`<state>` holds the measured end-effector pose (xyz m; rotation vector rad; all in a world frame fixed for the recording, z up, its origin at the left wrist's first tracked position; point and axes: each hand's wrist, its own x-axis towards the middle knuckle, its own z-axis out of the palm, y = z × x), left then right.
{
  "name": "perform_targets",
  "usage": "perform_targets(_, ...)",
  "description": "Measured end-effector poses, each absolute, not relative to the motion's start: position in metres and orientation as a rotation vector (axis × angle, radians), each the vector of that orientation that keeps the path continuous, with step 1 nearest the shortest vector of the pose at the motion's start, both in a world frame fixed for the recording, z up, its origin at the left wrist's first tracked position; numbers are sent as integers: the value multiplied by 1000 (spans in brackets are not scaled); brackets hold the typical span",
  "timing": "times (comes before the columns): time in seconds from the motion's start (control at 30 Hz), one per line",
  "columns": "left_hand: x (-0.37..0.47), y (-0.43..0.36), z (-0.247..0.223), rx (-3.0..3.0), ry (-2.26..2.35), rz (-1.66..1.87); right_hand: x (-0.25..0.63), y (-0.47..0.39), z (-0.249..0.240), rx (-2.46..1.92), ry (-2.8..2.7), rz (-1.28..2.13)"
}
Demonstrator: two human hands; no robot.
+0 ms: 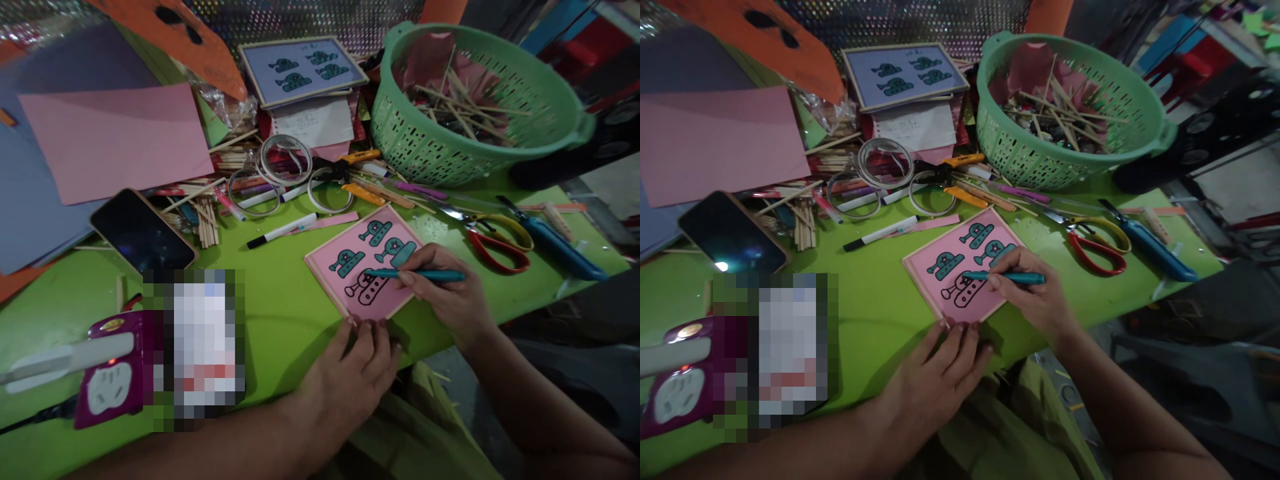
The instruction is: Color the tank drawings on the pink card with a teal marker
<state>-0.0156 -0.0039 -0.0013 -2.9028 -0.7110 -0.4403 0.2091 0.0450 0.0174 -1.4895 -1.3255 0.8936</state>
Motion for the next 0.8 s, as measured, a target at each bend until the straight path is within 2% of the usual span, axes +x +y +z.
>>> perform_targets(0.8, -16, -5, 0, -2908, -708, -401, 211, 45, 16, -1543, -1269, 831)
